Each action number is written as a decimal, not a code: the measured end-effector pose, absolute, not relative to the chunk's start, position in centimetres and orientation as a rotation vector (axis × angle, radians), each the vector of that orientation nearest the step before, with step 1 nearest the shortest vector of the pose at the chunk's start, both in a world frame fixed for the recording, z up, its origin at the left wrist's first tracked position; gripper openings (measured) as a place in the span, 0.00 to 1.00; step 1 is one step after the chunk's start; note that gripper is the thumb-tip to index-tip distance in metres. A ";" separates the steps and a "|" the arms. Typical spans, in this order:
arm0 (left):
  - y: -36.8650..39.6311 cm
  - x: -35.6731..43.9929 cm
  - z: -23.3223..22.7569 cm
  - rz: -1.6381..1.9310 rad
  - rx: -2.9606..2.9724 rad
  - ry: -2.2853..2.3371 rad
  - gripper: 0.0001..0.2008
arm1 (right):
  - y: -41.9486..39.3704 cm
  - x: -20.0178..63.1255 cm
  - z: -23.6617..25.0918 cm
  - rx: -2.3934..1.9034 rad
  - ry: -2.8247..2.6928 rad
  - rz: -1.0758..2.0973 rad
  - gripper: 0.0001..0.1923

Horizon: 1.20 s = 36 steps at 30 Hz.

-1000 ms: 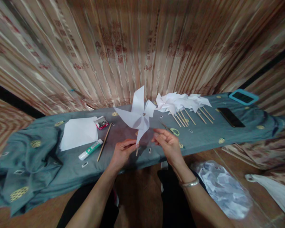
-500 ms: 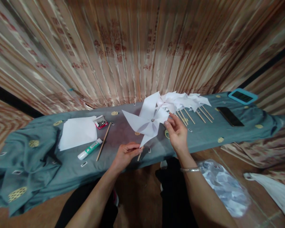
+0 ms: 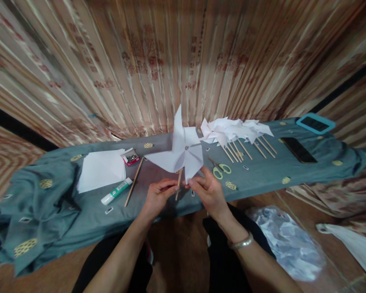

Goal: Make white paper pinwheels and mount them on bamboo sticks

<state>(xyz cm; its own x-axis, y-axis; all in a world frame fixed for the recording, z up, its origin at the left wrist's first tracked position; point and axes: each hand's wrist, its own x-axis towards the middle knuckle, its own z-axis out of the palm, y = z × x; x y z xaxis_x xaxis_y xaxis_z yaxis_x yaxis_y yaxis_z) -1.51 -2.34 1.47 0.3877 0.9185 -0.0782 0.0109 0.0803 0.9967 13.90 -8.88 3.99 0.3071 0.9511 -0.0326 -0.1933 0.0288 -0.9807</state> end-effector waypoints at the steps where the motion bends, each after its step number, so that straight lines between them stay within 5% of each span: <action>1: -2.3 -1.5 1.6 0.864 1.305 0.943 0.10 | -9.1 13.4 4.0 -1.199 -0.843 1.109 0.35; 9: -2.3 -1.6 1.5 0.846 1.245 0.961 0.12 | -8.5 16.8 4.4 -1.380 -0.756 0.871 0.23; 16: -2.8 -1.5 1.2 0.783 1.286 0.902 0.08 | -7.3 19.0 3.4 -1.279 -0.762 0.633 0.26; 36: -3.0 -1.2 1.4 0.746 1.369 0.876 0.08 | -7.3 15.9 4.5 -1.107 -0.615 1.072 0.27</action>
<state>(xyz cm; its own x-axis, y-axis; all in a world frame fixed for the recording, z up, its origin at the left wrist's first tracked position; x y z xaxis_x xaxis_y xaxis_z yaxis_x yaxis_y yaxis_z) -1.24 -2.97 1.38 0.4971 0.8630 -0.0904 0.0485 0.0763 0.9959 15.87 -7.26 4.47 0.3956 0.9130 -0.0997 -0.3746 0.0614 -0.9251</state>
